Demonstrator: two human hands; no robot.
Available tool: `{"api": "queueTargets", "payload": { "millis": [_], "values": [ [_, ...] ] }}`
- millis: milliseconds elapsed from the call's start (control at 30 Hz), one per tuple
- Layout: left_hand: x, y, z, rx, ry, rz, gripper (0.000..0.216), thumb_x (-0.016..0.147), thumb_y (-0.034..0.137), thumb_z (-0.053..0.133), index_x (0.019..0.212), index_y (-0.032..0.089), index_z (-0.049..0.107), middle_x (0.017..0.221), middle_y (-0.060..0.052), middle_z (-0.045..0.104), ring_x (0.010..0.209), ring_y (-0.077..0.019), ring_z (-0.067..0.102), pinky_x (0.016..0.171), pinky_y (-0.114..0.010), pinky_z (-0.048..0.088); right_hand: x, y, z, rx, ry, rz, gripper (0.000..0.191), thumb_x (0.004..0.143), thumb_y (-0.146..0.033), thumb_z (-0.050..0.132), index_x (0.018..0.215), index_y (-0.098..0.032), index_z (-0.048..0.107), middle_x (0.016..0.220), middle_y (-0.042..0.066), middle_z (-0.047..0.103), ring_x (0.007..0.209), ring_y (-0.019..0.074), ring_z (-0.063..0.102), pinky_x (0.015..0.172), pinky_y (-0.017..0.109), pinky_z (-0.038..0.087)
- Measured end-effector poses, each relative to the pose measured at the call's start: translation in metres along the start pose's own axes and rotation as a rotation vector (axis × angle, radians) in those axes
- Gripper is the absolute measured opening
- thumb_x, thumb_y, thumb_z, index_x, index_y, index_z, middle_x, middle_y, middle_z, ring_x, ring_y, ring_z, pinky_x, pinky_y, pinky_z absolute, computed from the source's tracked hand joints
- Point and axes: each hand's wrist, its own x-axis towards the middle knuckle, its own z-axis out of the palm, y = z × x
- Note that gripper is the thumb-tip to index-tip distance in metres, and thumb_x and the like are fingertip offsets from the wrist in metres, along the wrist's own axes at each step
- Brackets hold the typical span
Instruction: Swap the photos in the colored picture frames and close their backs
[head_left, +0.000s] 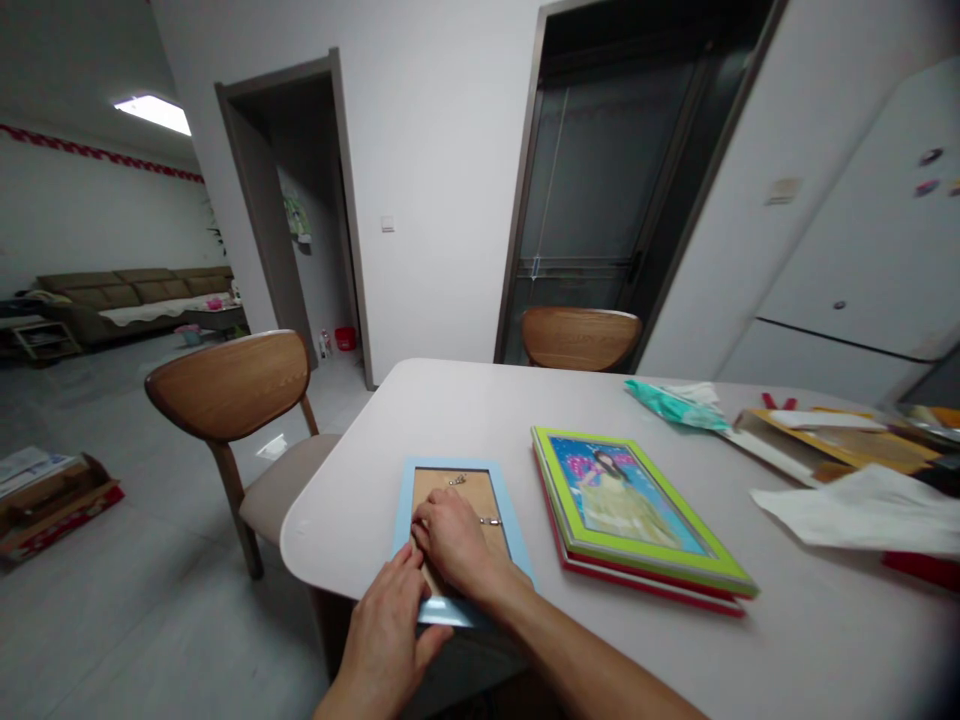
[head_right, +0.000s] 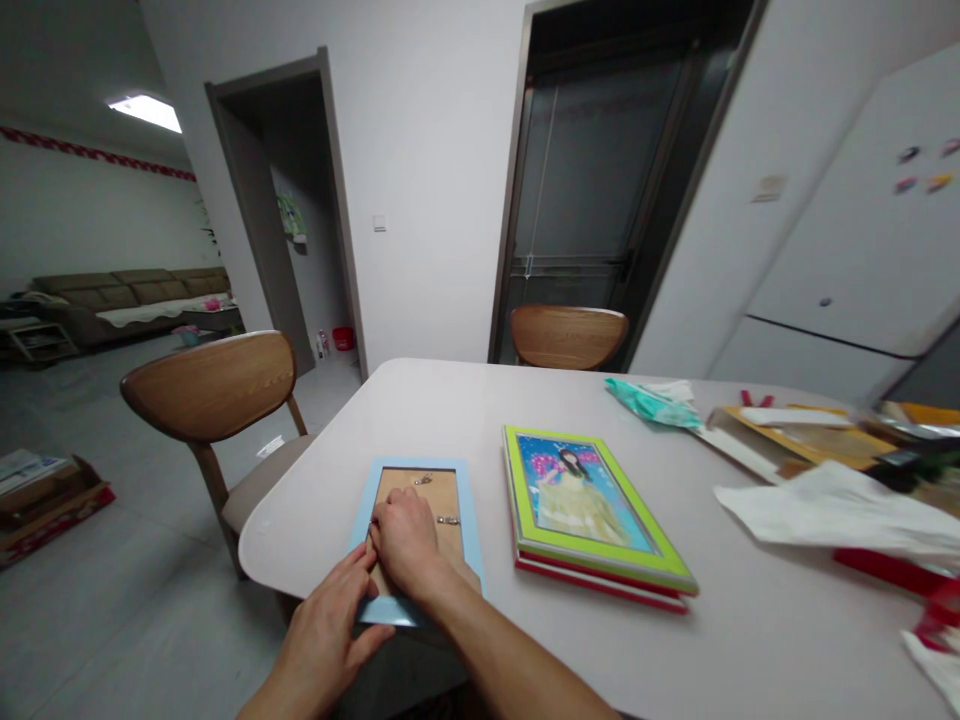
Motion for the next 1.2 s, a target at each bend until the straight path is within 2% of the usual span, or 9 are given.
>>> {"api": "queueTargets", "payload": {
  "millis": [167,300,400,533,667,800,900,1000,1200],
  "values": [
    [0.001,0.001,-0.002,-0.041,-0.013,-0.039,0.026,0.059,0.015,0.063,0.083,0.017,0.055,0.115,-0.013,0.054,0.111,-0.0268,0.043,0.09,-0.044,0.039,0.0,0.008,-0.006,0.018,0.012,-0.008,0.02,0.075,-0.023,0.046,0.076,-0.017,0.064,0.078,0.007,0.059,0.079,0.0167,0.05,0.071,0.026,0.036],
    [0.001,0.0,-0.001,-0.073,-0.005,-0.058,0.022,0.059,0.016,0.064,0.079,0.02,0.055,0.115,-0.01,0.054,0.111,-0.0261,0.043,0.091,-0.044,0.038,-0.015,0.038,-0.028,0.018,0.043,0.007,0.024,0.074,-0.016,0.045,0.091,-0.016,0.061,0.092,0.007,0.058,0.088,0.0165,0.048,0.078,0.025,0.035],
    [0.001,0.0,-0.003,-0.093,-0.011,-0.069,0.026,0.059,0.017,0.064,0.083,0.019,0.056,0.116,-0.011,0.053,0.112,-0.0261,0.043,0.091,-0.044,0.038,-0.025,0.063,-0.04,-0.049,-0.004,0.065,0.023,0.069,-0.01,0.046,0.083,-0.015,0.063,0.087,0.008,0.058,0.086,0.0177,0.048,0.077,0.026,0.035],
    [0.003,0.001,-0.006,-0.108,-0.033,-0.075,0.029,0.058,0.017,0.064,0.086,0.018,0.056,0.116,-0.012,0.053,0.112,-0.026,0.043,0.091,-0.043,0.038,-0.027,0.077,-0.038,-0.114,0.006,0.111,0.023,0.071,-0.009,0.042,0.076,-0.016,0.064,0.083,0.009,0.057,0.083,0.0183,0.048,0.073,0.025,0.036],
    [0.003,0.001,-0.007,-0.103,-0.047,-0.083,0.025,0.058,0.017,0.065,0.081,0.019,0.055,0.117,-0.011,0.052,0.113,-0.0255,0.042,0.092,-0.043,0.037,-0.024,0.072,-0.034,-0.109,0.022,0.109,0.025,0.073,-0.009,0.039,0.073,-0.016,0.063,0.08,0.009,0.057,0.082,0.0185,0.048,0.071,0.026,0.035],
    [0.002,0.002,-0.006,-0.106,-0.046,-0.086,0.024,0.057,0.016,0.066,0.078,0.019,0.054,0.117,-0.01,0.052,0.113,-0.0248,0.041,0.092,-0.042,0.036,-0.036,0.056,-0.038,-0.059,0.046,0.082,0.025,0.077,-0.021,0.041,0.091,-0.016,0.06,0.086,0.009,0.057,0.084,0.0189,0.047,0.076,0.028,0.034],
    [0.004,0.004,-0.005,-0.125,-0.04,-0.082,0.023,0.057,0.016,0.065,0.076,0.02,0.054,0.116,-0.01,0.053,0.113,-0.0246,0.041,0.092,-0.041,0.036,-0.049,0.044,-0.039,-0.029,-0.007,0.088,0.03,0.071,-0.033,0.049,0.096,-0.018,0.058,0.088,0.009,0.056,0.084,0.0205,0.048,0.073,0.029,0.036],
    [0.006,0.007,-0.003,-0.168,-0.019,-0.093,0.022,0.058,0.016,0.064,0.077,0.02,0.055,0.116,-0.01,0.053,0.114,-0.0247,0.041,0.092,-0.041,0.036,-0.053,0.04,-0.038,0.001,-0.031,0.107,0.033,0.066,-0.03,0.053,0.097,-0.019,0.057,0.088,0.008,0.055,0.083,0.0199,0.049,0.072,0.028,0.036],
    [0.009,0.01,-0.003,-0.439,0.048,-0.212,0.04,0.064,0.018,0.058,0.102,0.016,0.049,0.123,-0.014,0.045,0.113,-0.0245,0.041,0.095,-0.041,0.032,-0.043,0.041,-0.056,0.036,0.006,0.161,0.031,0.062,-0.021,0.051,0.091,-0.016,0.059,0.082,0.008,0.057,0.079,0.0192,0.052,0.072,0.028,0.038]
  ]
}}
